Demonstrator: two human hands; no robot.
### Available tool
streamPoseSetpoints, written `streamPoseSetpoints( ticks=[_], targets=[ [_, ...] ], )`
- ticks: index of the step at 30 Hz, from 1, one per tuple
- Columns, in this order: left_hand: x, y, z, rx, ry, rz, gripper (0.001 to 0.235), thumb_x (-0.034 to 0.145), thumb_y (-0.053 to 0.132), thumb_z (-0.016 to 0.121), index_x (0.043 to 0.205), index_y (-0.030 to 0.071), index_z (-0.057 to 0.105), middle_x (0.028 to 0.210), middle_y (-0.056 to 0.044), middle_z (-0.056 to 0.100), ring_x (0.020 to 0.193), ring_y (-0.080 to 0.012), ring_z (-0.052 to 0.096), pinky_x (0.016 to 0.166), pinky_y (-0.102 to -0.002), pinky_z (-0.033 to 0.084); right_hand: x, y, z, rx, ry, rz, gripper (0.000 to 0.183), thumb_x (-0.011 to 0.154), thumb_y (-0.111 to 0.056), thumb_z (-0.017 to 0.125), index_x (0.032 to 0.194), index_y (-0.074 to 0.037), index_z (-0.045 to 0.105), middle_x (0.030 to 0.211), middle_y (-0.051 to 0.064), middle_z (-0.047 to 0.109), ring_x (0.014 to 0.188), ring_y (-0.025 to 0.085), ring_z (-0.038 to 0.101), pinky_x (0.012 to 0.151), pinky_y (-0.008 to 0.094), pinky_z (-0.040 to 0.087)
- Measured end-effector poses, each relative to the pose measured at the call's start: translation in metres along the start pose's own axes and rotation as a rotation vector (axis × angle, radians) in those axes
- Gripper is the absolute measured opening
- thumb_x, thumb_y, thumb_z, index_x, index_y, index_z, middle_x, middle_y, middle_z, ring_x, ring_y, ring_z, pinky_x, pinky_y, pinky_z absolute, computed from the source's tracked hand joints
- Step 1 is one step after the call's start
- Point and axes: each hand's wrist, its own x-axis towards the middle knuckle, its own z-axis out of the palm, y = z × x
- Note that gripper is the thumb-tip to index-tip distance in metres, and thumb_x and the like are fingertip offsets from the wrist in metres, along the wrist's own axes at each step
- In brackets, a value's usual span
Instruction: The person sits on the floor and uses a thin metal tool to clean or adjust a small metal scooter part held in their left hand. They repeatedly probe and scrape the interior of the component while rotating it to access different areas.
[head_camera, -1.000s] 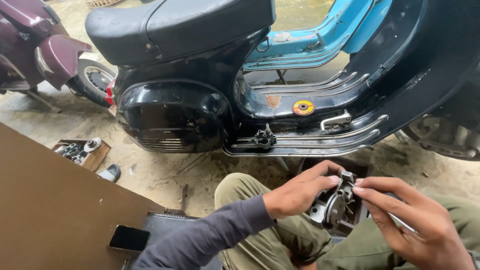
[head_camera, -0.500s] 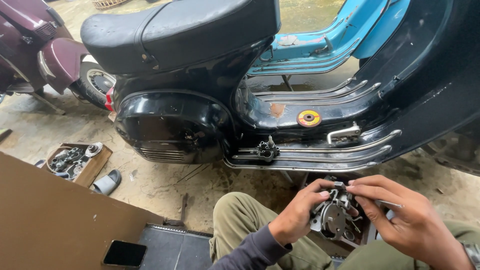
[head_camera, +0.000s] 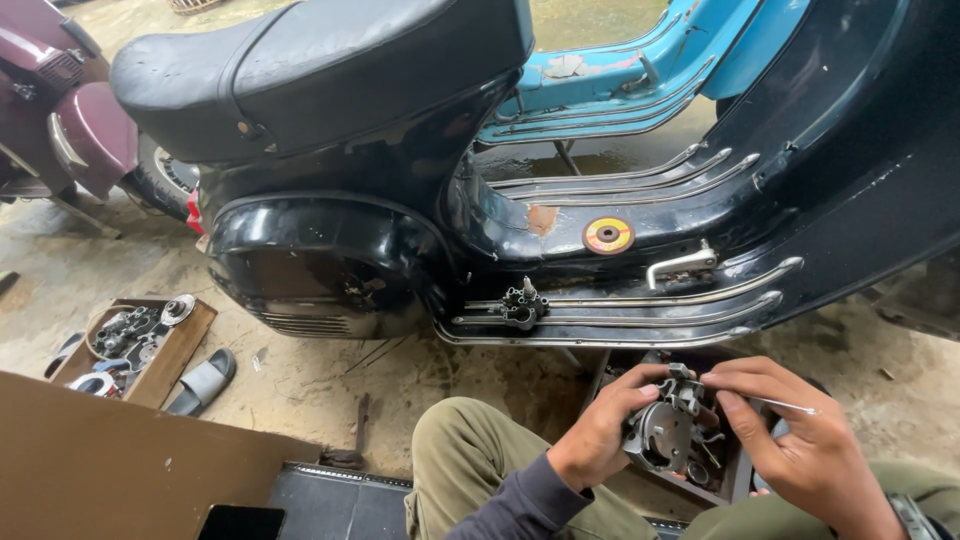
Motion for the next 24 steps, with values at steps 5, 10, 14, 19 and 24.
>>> streamPoseSetpoints(
  ticks=[5,10,14,19,24],
  targets=[
    [0.010,-0.009,-0.005,0.012,-0.016,0.012,0.041,0.101,0.027,0.053,0.136,0.006,0.058,0.123,-0.013,0.065,0.108,-0.0209,0.066,0.094,-0.034,0.052,-0.003,0.016,0.003,0.007,-0.009,0.126,0.021,0.093,-0.013,0.062,0.101,-0.006,0.080,0.107,0.009,0.079,0.103,0.022,0.076,0.093,0.033,0.058],
    [0.012,-0.006,0.001,0.063,-0.007,-0.018,0.043,0.098,0.029,0.052,0.135,0.007,0.057,0.133,-0.014,0.059,0.118,-0.0257,0.061,0.097,-0.037,0.051,-0.008,0.027,0.006,0.003,0.017,0.106,0.020,0.094,-0.012,0.062,0.101,-0.006,0.079,0.107,0.010,0.078,0.102,0.021,0.075,0.093,0.033,0.057],
    [0.014,-0.021,-0.004,0.036,0.046,-0.074,0.035,0.102,0.028,0.051,0.133,0.012,0.059,0.127,-0.009,0.063,0.110,-0.0203,0.062,0.092,-0.034,0.051,-0.014,0.035,0.008,-0.005,-0.026,0.196,0.022,0.094,-0.015,0.061,0.101,-0.008,0.081,0.107,0.007,0.078,0.101,0.018,0.075,0.091,0.031,0.057],
    [0.010,-0.032,-0.009,0.143,0.062,-0.008,0.037,0.100,0.032,0.054,0.130,0.012,0.059,0.129,-0.008,0.064,0.116,-0.0189,0.061,0.103,-0.034,0.048,-0.022,0.042,0.013,-0.079,-0.068,0.198,0.024,0.094,-0.019,0.060,0.101,-0.013,0.082,0.108,0.005,0.078,0.100,0.017,0.076,0.091,0.031,0.056],
    [0.011,-0.050,-0.021,-0.118,0.042,-0.096,0.036,0.106,0.026,0.056,0.136,0.007,0.054,0.113,-0.017,0.070,0.100,-0.0244,0.070,0.089,-0.035,0.056,-0.021,0.040,0.018,-0.048,-0.090,0.183,0.023,0.094,-0.018,0.062,0.104,-0.012,0.081,0.105,0.006,0.078,0.098,0.018,0.077,0.085,0.032,0.057]
  ],
)
